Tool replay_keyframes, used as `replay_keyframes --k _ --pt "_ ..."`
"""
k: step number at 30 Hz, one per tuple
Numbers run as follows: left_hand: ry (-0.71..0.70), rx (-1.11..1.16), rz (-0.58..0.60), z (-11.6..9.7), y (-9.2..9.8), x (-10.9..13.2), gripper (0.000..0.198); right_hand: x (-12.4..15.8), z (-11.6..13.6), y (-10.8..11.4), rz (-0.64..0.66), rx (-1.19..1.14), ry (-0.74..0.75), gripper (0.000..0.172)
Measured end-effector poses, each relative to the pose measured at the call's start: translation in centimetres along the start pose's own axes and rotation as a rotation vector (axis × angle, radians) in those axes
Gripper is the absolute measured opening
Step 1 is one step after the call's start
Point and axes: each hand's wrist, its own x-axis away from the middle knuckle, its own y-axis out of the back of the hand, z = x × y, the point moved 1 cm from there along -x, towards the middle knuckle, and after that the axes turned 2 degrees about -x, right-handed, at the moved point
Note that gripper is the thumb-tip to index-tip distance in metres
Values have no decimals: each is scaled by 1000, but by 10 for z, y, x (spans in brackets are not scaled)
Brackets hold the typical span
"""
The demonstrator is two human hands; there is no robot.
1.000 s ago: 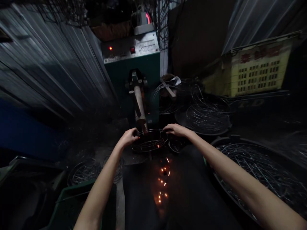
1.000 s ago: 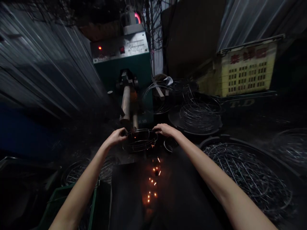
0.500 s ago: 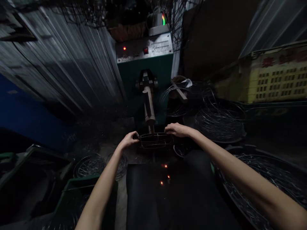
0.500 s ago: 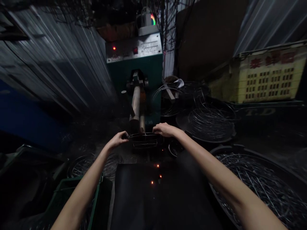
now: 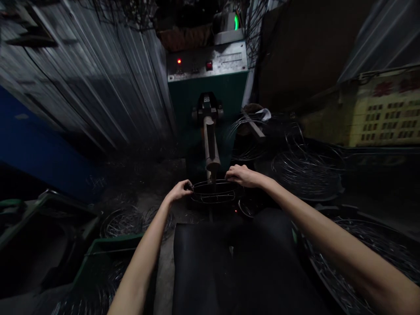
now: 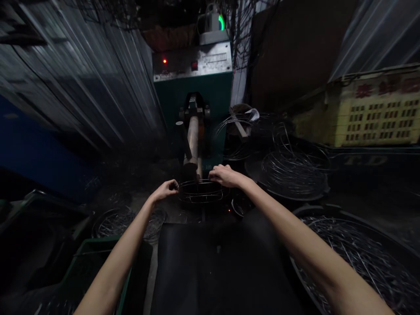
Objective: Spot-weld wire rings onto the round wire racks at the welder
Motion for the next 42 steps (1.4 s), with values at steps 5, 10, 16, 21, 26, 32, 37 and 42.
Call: replay_keyframes --k 5,10,16,21,26,32,37,42 --pt "8 36 3 5 0 -4 21 -3 0 -1 9 12 -5 23" --pt "12 70 4 9 1 -1 19 -1 0 -6 12 -14 -21 24" --pt "17 39 9 3 4 1 21 -2 0 -7 38 12 -61 22" --pt "12 10 -12 -1 6 2 23 -4 -1 -5 58 48 -63 23" --pt "-1 0 -13 2 6 2 22 -5 1 -3 72 85 -70 23" --pt "-10 -14 4 2 7 1 25 -2 4 0 87 105 -74 24" --pt "-8 -5 -9 2 6 2 23 -4 -1 -4 84 106 -61 25" --pt "-25 -1 -10 6 5 1 23 -7 -6 -10 77 118 -71 24"
